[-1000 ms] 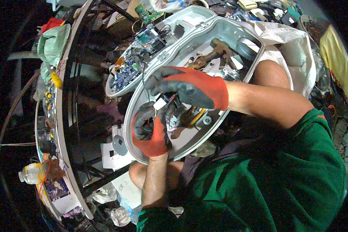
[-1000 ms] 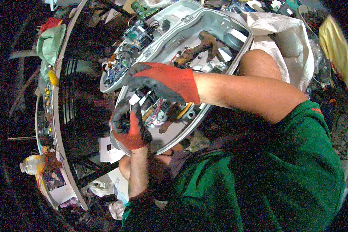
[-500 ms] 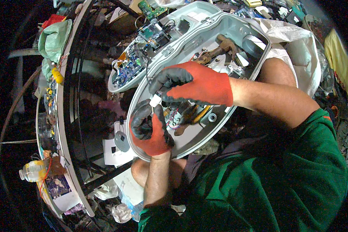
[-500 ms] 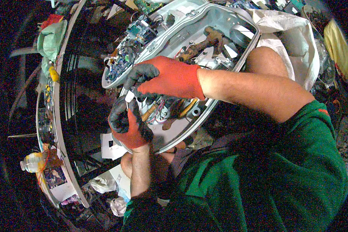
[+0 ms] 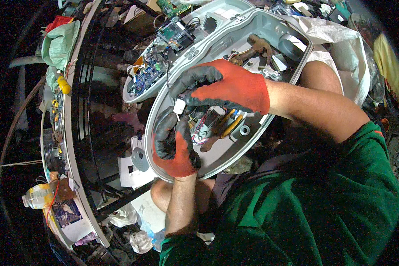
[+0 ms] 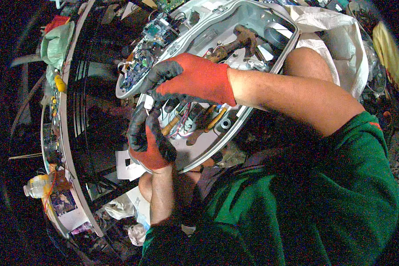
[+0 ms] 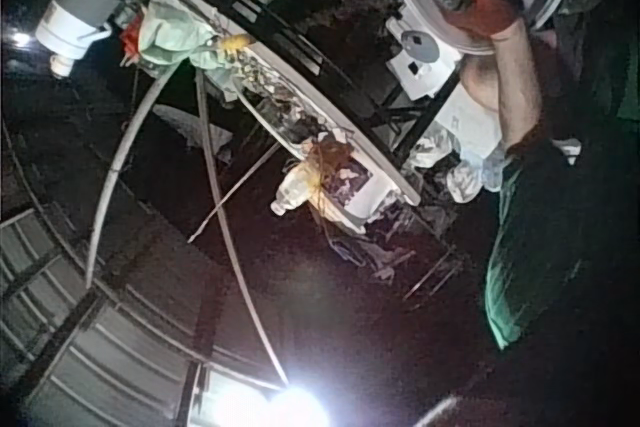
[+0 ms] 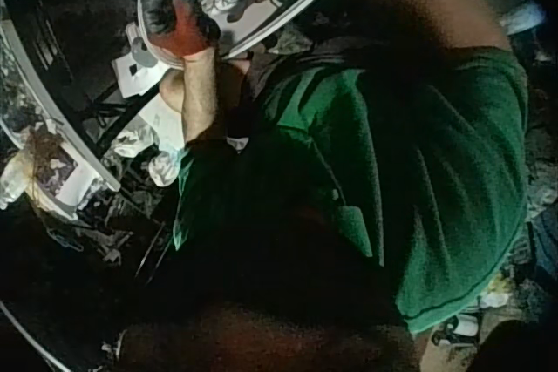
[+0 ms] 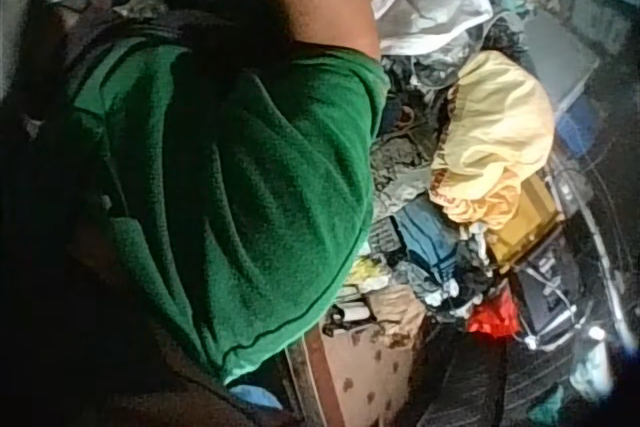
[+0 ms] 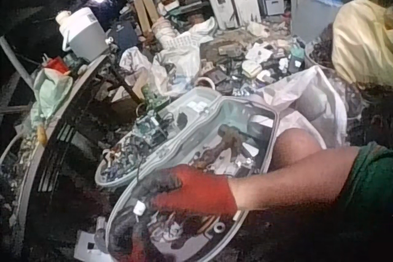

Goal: The person manipulates wires and circuit boards inside a white plastic housing using a screwdriver and wire strippers.

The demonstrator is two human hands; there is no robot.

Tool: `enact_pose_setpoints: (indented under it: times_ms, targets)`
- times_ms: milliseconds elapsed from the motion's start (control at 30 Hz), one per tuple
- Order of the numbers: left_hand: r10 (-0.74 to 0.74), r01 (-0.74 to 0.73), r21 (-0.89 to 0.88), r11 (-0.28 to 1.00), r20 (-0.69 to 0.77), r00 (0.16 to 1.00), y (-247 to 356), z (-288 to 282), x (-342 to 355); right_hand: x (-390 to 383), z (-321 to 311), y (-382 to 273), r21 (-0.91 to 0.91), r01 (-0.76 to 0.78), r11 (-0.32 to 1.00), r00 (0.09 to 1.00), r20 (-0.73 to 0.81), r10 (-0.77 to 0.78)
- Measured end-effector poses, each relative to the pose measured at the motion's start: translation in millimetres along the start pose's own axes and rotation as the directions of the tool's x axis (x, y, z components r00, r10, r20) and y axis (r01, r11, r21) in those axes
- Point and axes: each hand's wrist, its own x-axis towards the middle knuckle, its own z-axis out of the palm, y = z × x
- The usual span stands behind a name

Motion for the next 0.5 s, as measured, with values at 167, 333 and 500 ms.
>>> enact_pose_setpoints:
  times_ms: [167, 333, 500]
  targets:
    - [-0.091, 0.091, 0.003, 0.996, 0.006, 0.996, 7, 3, 3, -1, -2, -3, 0.032, -0.071, 0.997, 0.997, 0.035, 0.070]
    - [0.085, -0.086, 0.099, 0.991, 0.019, 0.996, 1, 5, 6, -1, -2, -11, 0.005, -0.104, 0.995, 0.993, 0.064, 0.103]
    - [-0.129, 0.129, -0.039, 0.991, -0.004, 0.992, 10, 5, 4, -2, -2, -13, 0.020, -0.136, 0.990, 0.989, 0.054, 0.135]
